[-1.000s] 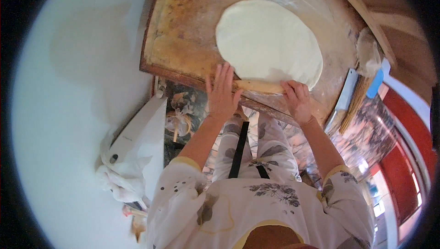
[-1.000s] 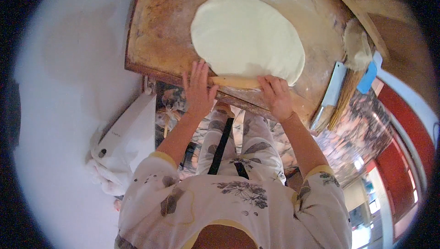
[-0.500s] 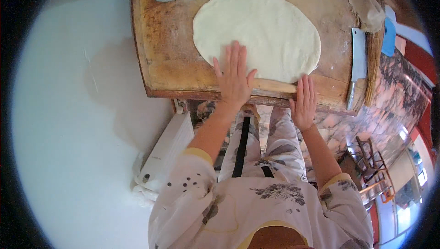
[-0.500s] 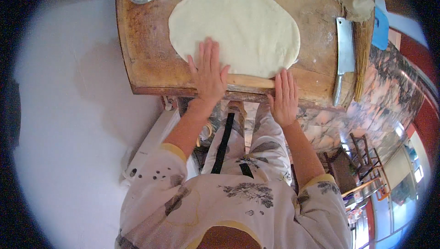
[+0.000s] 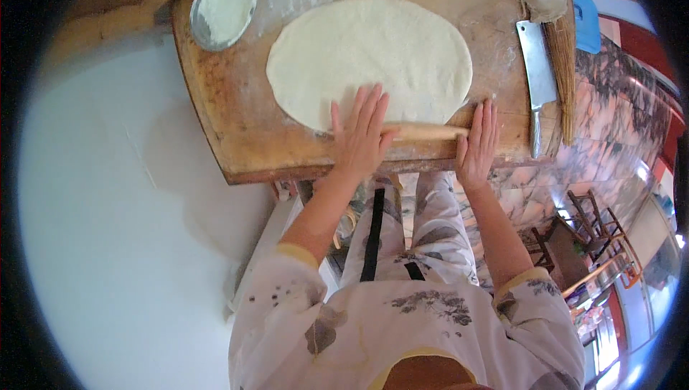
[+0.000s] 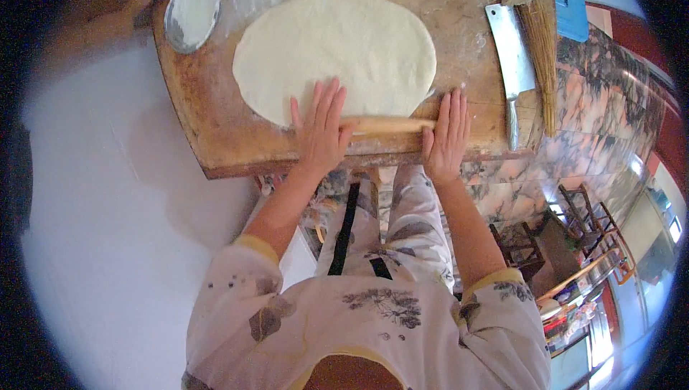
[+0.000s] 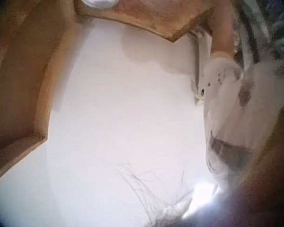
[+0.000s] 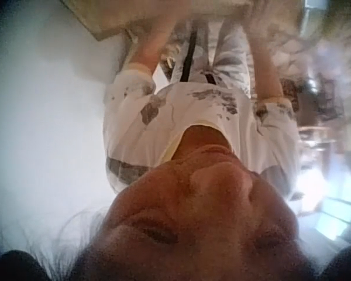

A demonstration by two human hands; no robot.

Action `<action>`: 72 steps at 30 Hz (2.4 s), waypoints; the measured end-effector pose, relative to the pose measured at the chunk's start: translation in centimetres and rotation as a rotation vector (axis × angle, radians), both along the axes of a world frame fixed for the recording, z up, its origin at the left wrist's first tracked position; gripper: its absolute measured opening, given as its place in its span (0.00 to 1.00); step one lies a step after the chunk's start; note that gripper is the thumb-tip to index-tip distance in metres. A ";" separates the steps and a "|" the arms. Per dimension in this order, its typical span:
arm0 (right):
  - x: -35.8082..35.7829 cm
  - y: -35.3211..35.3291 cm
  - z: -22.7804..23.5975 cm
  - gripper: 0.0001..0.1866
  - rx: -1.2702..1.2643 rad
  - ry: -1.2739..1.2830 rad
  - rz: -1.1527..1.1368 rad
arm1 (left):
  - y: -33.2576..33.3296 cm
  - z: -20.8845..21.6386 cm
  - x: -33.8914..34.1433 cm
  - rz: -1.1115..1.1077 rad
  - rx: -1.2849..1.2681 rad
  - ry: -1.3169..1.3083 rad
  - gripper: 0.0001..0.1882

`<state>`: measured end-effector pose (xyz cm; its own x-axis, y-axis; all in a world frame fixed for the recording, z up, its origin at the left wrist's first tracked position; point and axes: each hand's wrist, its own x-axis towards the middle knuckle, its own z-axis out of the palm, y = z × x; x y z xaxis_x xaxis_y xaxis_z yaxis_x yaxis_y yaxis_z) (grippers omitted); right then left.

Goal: The person rolls out a piece of dough on a floured wooden board using a rolling pin, then rolls the flattened dough into a long cylinder and cuts it into several small pieces with a cleaver.

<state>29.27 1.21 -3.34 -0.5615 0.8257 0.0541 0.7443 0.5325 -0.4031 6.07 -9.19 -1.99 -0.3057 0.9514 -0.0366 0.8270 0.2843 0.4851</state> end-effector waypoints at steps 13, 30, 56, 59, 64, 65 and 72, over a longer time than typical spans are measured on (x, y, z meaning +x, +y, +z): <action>-4.2 11.0 0.0 0.28 0.141 0.032 0.086 | 11.8 -3.6 -3.8 0.239 0.208 0.082 0.32; -5.0 15.6 0.1 0.29 0.052 -0.020 0.211 | 10.4 -1.9 -2.4 0.078 -0.067 0.050 0.46; -20.2 23.0 -0.8 0.33 0.215 0.193 0.621 | 16.8 -3.8 -15.4 0.412 0.043 0.328 0.30; -15.8 21.2 0.2 0.27 0.117 0.090 0.736 | 15.7 -2.1 -14.4 0.298 0.090 0.231 0.29; -13.2 20.5 1.9 0.20 0.019 0.189 0.585 | 18.9 0.5 -16.6 0.115 -0.088 0.000 0.25; -12.5 20.1 2.5 0.20 0.016 0.191 0.577 | 19.5 0.7 -17.3 0.083 -0.135 -0.095 0.24; -2.2 16.0 6.4 0.19 -0.101 0.147 0.506 | 22.4 1.1 -13.9 0.044 -0.291 -0.370 0.25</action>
<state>27.07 17.19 3.07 -0.8834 0.4586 0.0963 0.3361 0.7634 -0.5515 -7.82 13.22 -0.92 -0.2614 0.8719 -0.4140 0.5975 0.4831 0.6401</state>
